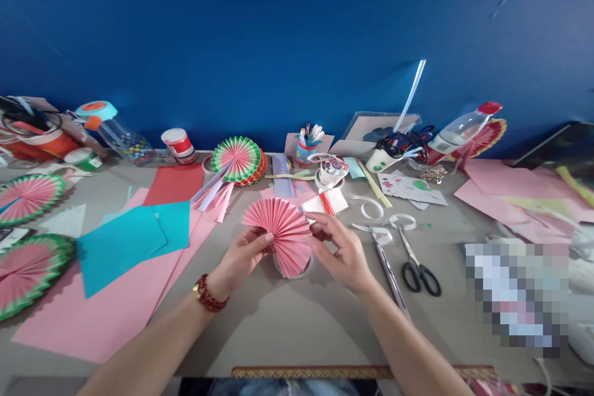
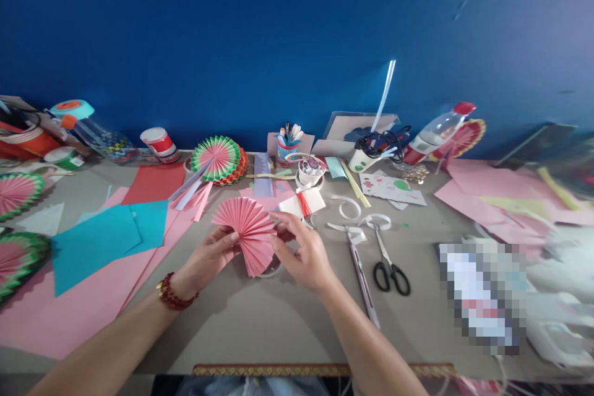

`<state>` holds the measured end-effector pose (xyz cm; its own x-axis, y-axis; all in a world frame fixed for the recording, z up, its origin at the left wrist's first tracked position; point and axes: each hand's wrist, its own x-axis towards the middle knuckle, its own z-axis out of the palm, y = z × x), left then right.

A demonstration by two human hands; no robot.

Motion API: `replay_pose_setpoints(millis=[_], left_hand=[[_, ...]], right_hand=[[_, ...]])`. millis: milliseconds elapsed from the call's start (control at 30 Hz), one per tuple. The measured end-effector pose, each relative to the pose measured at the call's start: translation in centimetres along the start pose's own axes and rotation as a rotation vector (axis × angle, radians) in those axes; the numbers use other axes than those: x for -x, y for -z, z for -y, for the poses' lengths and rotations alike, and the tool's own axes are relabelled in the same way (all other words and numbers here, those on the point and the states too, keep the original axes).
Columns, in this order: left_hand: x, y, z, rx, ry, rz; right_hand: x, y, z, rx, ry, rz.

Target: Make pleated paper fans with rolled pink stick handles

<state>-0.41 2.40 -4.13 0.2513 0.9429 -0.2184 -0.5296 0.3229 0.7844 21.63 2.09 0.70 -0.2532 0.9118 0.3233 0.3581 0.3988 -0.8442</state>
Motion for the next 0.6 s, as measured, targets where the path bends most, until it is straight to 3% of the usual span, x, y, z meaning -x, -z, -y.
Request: replay_pose_setpoints(millis=[200, 333, 433, 500, 600], left_hand=[[0.2, -0.3, -0.5, 0.027, -0.009, -0.033], [1.0, -0.8, -1.4, 0.071, 0.161, 0.160], [1.6, -1.2, -1.7, 0.078, 0.358, 0.363], [1.9, -1.4, -1.6, 0.070, 0.443, 0.428], [1.9, -1.5, -1.1, 0.054, 0.386, 0.348]], right_hand=[[0.0, 0.1, -0.3, -0.044, -0.004, -0.005], [-0.3, 0.0, -1.0, -0.209, 0.056, -0.031], [-0.5, -0.4, -1.2, -0.335, 0.053, 0.097], [-0.3, -0.8, -1.0, -0.425, -0.006, 0.186], [0.1, -1.5, -0.5, -0.570, -0.182, 0.279]])
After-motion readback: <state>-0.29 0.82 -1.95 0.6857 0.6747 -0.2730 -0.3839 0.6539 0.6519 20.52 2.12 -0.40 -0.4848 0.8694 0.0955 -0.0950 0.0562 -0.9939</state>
